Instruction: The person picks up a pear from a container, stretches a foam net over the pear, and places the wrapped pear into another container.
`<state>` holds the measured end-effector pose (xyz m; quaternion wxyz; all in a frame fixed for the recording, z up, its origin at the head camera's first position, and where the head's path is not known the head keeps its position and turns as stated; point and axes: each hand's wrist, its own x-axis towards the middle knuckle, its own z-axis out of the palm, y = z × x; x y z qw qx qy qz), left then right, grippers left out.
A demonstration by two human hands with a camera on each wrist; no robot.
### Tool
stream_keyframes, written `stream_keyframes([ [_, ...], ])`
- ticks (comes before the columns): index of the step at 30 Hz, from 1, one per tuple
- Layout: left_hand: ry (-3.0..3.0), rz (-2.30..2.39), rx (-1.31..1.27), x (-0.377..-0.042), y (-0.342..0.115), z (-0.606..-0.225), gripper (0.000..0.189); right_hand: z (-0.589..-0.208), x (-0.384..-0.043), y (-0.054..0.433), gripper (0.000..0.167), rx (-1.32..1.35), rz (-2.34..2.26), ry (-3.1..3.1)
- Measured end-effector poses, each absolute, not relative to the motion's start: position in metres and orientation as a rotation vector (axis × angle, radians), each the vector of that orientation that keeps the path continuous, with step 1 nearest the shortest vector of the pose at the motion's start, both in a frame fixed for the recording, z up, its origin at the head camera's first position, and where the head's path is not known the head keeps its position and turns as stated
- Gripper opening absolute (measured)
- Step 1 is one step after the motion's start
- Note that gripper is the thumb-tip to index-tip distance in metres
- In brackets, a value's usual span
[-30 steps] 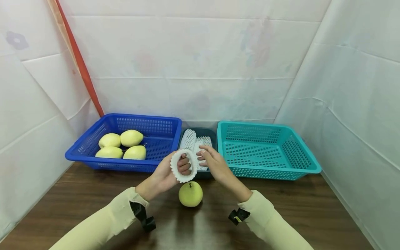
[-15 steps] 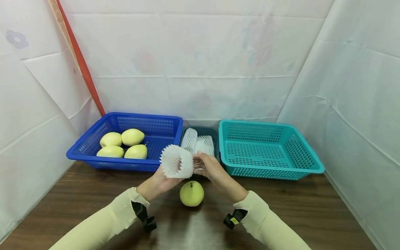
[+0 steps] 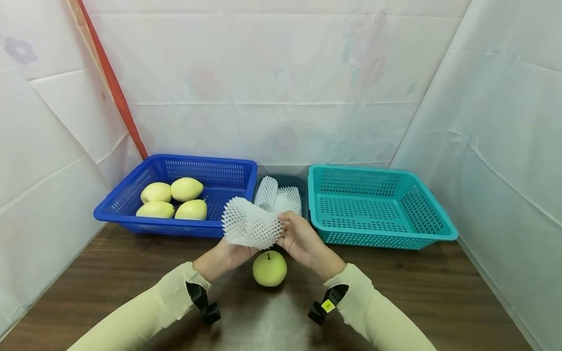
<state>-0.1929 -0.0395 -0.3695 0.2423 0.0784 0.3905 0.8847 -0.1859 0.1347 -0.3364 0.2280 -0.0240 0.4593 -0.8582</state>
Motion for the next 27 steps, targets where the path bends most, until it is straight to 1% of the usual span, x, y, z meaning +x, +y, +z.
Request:
stream_keyframes([
  [1, 1.056, 2.422, 0.181, -0.194, -0.038, -0.369, 0.014, -0.336, -0.186, 0.135, 0.019, -0.065, -2.366, 1.217],
  [4, 1.002, 2.416, 0.112, -0.195, -0.036, -0.366, 0.026, -0.336, -0.186, 0.137, 0.027, -0.043, -2.358, 1.117],
  [11, 0.927, 2.386, 0.058, -0.192, -0.038, -0.361, 0.016, -0.339, -0.18, 0.138, 0.037, 0.01, -2.212, 1.125],
  [17, 0.959, 2.354, 0.068, -0.187, -0.045, -0.366, 0.027, -0.345, -0.176, 0.14, 0.036, 0.082, -2.178, 1.156],
  [22, 1.056, 2.293, 0.028, -0.184, -0.049, -0.374, 0.023, -0.349, -0.173, 0.143, 0.037, 0.153, -2.216, 1.129],
  [27, 1.123, 2.281, -0.008, -0.182, -0.052, -0.384, 0.024, -0.356, -0.17, 0.145, 0.037, 0.169, -2.199, 1.151],
])
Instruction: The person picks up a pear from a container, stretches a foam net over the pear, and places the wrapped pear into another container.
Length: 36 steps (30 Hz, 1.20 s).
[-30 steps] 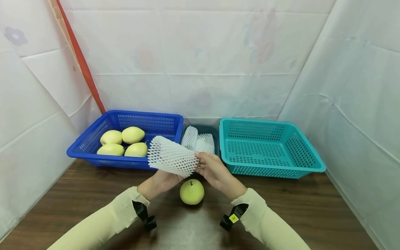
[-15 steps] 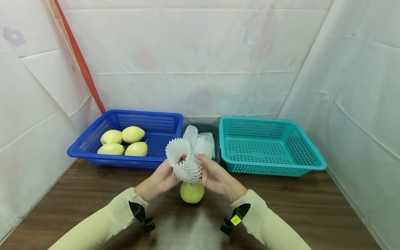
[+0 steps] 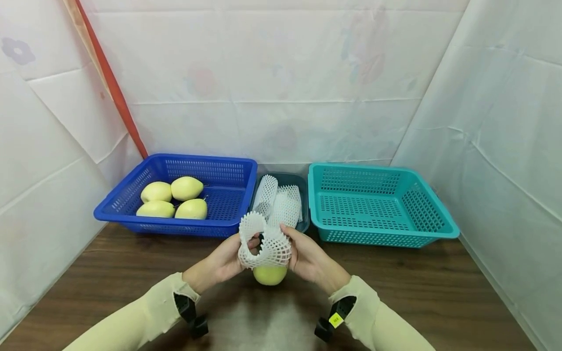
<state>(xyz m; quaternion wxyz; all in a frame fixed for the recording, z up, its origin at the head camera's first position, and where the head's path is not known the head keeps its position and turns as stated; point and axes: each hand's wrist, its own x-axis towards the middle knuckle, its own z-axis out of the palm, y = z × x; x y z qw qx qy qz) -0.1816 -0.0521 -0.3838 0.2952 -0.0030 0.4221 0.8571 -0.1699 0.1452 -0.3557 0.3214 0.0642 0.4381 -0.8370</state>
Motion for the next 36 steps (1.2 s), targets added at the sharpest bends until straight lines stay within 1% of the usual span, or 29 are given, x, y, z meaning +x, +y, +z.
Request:
stream_keyframes([
  [3, 1.152, 2.278, 0.006, -0.181, -0.052, -0.391, 0.023, -0.362, -0.169, 0.147, 0.04, 0.183, -2.18, 1.184],
  [6, 1.19, 2.266, 0.036, -0.18, -0.052, -0.401, 0.024, -0.371, -0.168, 0.149, 0.04, 0.189, -2.171, 1.21],
  [11, 1.251, 2.248, 0.039, -0.179, -0.052, -0.414, 0.027, -0.384, -0.167, 0.152, 0.032, 0.188, -2.15, 1.264],
  [22, 1.469, 2.197, 0.001, -0.179, -0.052, -0.422, 0.042, -0.397, -0.168, 0.157, 0.025, 0.194, -2.152, 1.355],
  [30, 1.575, 2.147, -0.002, -0.18, -0.054, -0.428, 0.036, -0.405, -0.169, 0.162, 0.024, 0.164, -2.124, 1.359],
  [36, 1.614, 2.107, -0.007, -0.182, -0.054, -0.436, 0.032, -0.414, -0.168, 0.164, 0.017, 0.126, -2.099, 1.389],
])
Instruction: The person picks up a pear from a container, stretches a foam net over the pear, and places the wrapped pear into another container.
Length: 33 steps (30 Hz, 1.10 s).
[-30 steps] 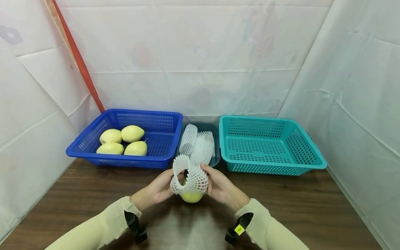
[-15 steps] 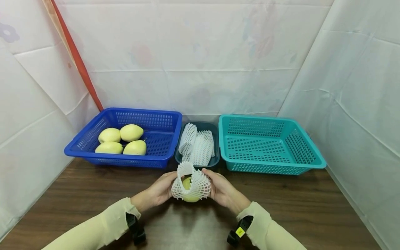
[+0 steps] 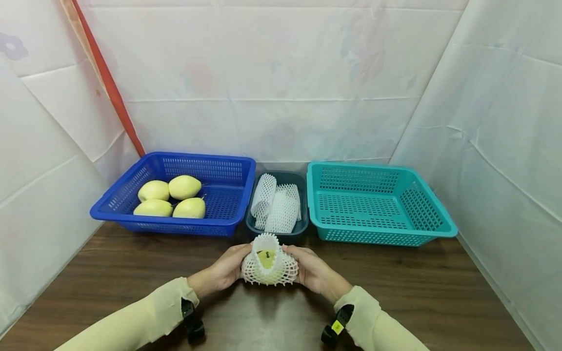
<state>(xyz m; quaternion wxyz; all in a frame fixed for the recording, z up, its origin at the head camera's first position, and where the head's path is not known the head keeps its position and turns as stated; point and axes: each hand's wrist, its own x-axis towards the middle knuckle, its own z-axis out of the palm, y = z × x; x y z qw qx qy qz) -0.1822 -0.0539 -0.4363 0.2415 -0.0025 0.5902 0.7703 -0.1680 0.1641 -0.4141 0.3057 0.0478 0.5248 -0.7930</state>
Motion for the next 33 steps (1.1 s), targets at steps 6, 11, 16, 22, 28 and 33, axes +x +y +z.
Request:
stream_keyframes([
  [6, 1.686, 2.065, 0.004, -0.184, -0.054, -0.444, 0.029, -0.424, -0.167, 0.164, 0.019, 0.086, -2.116, 1.451],
  [11, 2.0, 1.94, 0.025, -0.184, -0.05, -0.447, 0.031, -0.433, -0.167, 0.162, 0.025, 0.023, -2.078, 1.57],
  [16, 2.415, 1.707, 0.135, -0.184, -0.045, -0.447, 0.031, -0.437, -0.166, 0.154, 0.035, 0.049, -1.982, 1.853],
  [22, 2.473, 1.643, 0.179, -0.18, -0.043, -0.438, 0.029, -0.43, -0.162, 0.142, 0.031, 0.173, -1.925, 2.018],
  [28, 2.215, 1.758, 0.148, -0.172, -0.045, -0.425, 0.03, -0.414, -0.158, 0.141, 0.027, 0.117, -1.993, 1.935],
  [33, 2.065, 1.879, 0.108, -0.173, -0.046, -0.417, 0.032, -0.399, -0.16, 0.141, 0.022, 0.054, -1.983, 1.924],
])
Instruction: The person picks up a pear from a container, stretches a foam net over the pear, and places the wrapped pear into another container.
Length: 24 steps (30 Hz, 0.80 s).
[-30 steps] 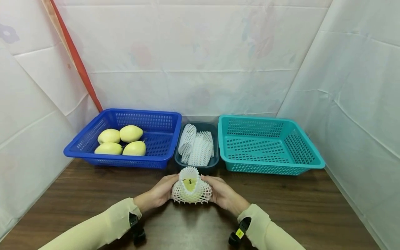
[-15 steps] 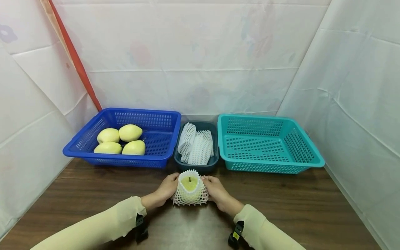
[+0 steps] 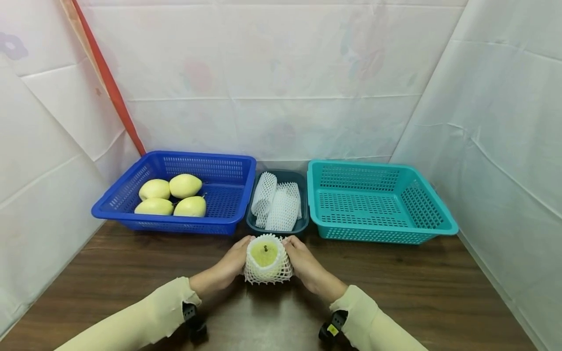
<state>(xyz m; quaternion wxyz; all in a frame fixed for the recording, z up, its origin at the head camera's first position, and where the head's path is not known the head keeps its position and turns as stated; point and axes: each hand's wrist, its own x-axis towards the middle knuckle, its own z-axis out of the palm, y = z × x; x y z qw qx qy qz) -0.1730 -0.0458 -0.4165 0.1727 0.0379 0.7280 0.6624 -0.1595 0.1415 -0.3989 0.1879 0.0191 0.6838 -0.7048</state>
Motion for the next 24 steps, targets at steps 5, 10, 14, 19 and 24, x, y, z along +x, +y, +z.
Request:
stream_keyframes([
  [5, 1.936, 2.008, 0.073, -0.172, -0.043, -0.412, 0.034, -0.39, -0.162, 0.142, 0.023, 0.008, -1.986, 1.911],
  [10, 1.801, 2.138, 0.061, -0.171, -0.037, -0.411, 0.032, -0.39, -0.164, 0.142, 0.024, 0.031, -2.061, 1.893],
  [14, 1.738, 2.211, 0.052, -0.171, -0.031, -0.41, 0.026, -0.392, -0.167, 0.141, 0.022, 0.078, -2.161, 1.864],
  [19, 1.661, 2.265, 0.027, -0.171, -0.027, -0.409, 0.031, -0.394, -0.169, 0.139, 0.028, 0.134, -2.222, 1.825],
  [24, 1.581, 2.276, -0.005, -0.171, -0.026, -0.409, 0.04, -0.394, -0.169, 0.141, 0.036, 0.101, -2.153, 1.807],
])
